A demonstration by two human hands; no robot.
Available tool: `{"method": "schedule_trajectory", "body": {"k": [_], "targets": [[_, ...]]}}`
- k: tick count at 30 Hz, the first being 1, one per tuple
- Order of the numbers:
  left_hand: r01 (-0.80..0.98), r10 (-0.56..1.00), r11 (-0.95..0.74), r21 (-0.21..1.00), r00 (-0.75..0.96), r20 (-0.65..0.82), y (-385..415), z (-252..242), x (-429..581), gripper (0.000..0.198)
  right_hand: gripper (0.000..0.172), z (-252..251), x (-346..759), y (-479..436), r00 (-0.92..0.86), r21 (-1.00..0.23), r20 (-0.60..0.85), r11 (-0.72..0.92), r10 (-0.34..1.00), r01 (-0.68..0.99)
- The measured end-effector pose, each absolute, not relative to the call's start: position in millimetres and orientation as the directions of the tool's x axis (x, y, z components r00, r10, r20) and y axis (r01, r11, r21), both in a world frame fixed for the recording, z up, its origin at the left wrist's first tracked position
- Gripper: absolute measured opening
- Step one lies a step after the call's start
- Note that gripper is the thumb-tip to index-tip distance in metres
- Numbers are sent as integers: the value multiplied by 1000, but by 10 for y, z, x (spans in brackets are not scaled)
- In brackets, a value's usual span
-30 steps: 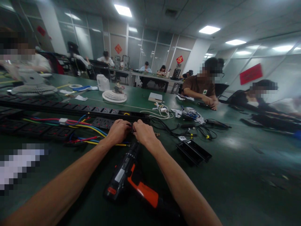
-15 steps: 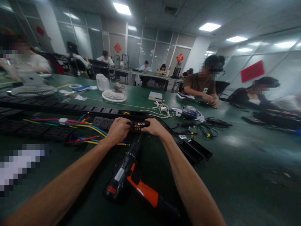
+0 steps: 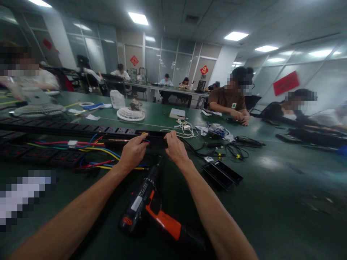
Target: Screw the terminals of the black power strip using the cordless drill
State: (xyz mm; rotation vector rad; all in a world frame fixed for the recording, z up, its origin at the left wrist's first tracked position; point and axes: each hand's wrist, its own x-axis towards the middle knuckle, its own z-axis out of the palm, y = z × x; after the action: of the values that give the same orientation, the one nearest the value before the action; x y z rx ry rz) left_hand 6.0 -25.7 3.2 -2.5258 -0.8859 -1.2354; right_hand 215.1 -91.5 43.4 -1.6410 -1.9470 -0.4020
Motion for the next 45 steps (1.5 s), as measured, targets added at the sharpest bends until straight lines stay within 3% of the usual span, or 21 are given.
{"method": "schedule_trajectory", "body": {"k": [3,8,17,21,26,33,45], "targets": [[639,497,-760,118,454,739,-261,46,56,35,36,368,2165,-920,-91,-141,598,217,796,966],[659,534,-750,65,544,648,-203,30,50,40,36,345,2185,-937,-65,-239,577,244,814,940],[695,561,-716,73,510,652,-226,36,68,47,25,421,2285,-721,54,-555,412,203,910,806],[702,592,-705,102,503,629,-263,69,67,38,19,393,2311,-691,153,-708,273,91,950,700],[672,577,-735,86,554,600,-244,50,62,23,24,366,2313,-720,238,-830,126,-29,963,557],[629,555,-764,144,527,643,-188,-9,46,30,25,399,2290,-735,278,-878,149,-3,949,479],[642,514,-762,88,517,685,-228,27,40,20,34,473,2248,-765,302,-900,189,42,934,434]]}}
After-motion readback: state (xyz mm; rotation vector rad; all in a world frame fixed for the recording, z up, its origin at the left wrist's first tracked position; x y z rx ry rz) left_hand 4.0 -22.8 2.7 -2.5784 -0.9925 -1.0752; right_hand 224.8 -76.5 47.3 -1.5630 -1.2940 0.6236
